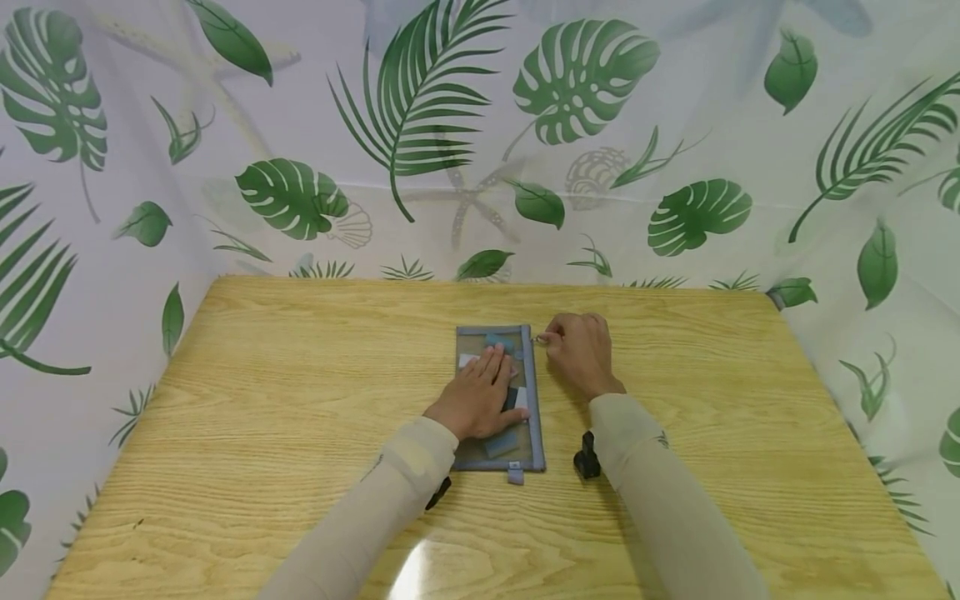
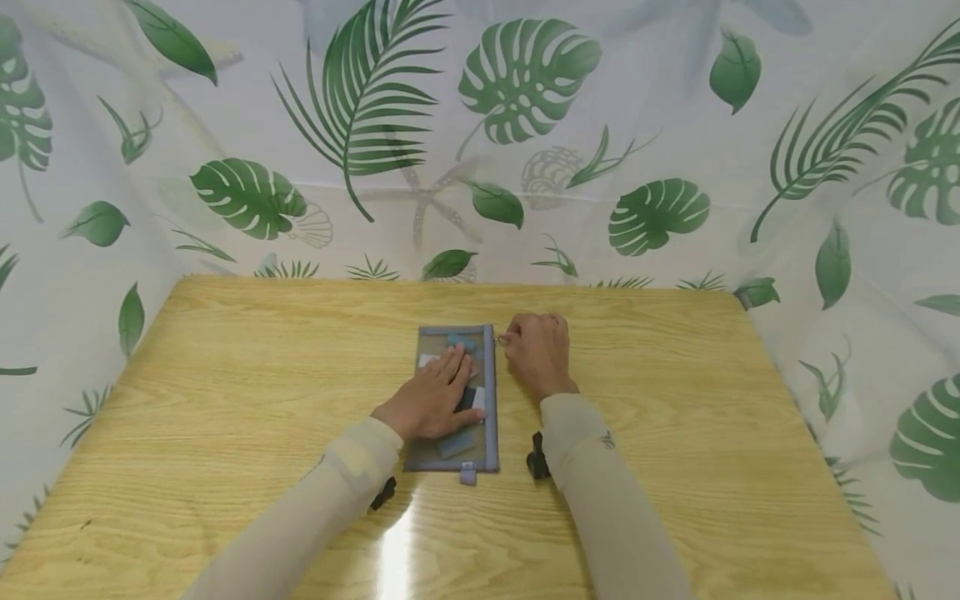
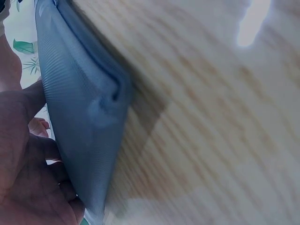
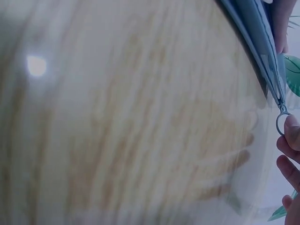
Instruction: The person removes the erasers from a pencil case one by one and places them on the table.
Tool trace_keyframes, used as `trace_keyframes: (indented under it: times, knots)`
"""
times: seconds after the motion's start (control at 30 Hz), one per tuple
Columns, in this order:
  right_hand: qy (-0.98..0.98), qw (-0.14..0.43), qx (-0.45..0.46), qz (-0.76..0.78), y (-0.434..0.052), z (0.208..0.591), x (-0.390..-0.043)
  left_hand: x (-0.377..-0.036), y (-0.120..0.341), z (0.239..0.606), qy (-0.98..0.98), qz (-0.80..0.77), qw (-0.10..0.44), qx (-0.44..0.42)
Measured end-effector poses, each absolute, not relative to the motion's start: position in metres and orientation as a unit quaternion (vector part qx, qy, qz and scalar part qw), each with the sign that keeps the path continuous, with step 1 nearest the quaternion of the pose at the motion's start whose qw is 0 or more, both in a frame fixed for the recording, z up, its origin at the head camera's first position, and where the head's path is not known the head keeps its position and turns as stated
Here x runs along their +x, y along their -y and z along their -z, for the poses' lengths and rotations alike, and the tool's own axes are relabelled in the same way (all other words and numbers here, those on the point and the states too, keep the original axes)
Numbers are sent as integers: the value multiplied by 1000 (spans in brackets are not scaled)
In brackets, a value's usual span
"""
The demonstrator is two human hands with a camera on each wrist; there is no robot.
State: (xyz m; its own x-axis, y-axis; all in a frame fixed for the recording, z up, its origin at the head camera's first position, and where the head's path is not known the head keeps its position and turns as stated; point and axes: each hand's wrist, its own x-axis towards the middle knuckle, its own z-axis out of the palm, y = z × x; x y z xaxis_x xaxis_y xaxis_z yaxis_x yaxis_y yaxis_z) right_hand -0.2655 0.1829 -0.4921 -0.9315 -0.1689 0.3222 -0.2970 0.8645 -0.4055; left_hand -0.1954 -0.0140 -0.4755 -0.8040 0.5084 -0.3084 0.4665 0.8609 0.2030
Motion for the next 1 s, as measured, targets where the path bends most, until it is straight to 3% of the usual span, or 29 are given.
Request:
trace_keyframes:
  times: [1.0]
  knots:
    - [955,166,94,-227,-176,495,-276,-195,15,473,-948,-50,177,258]
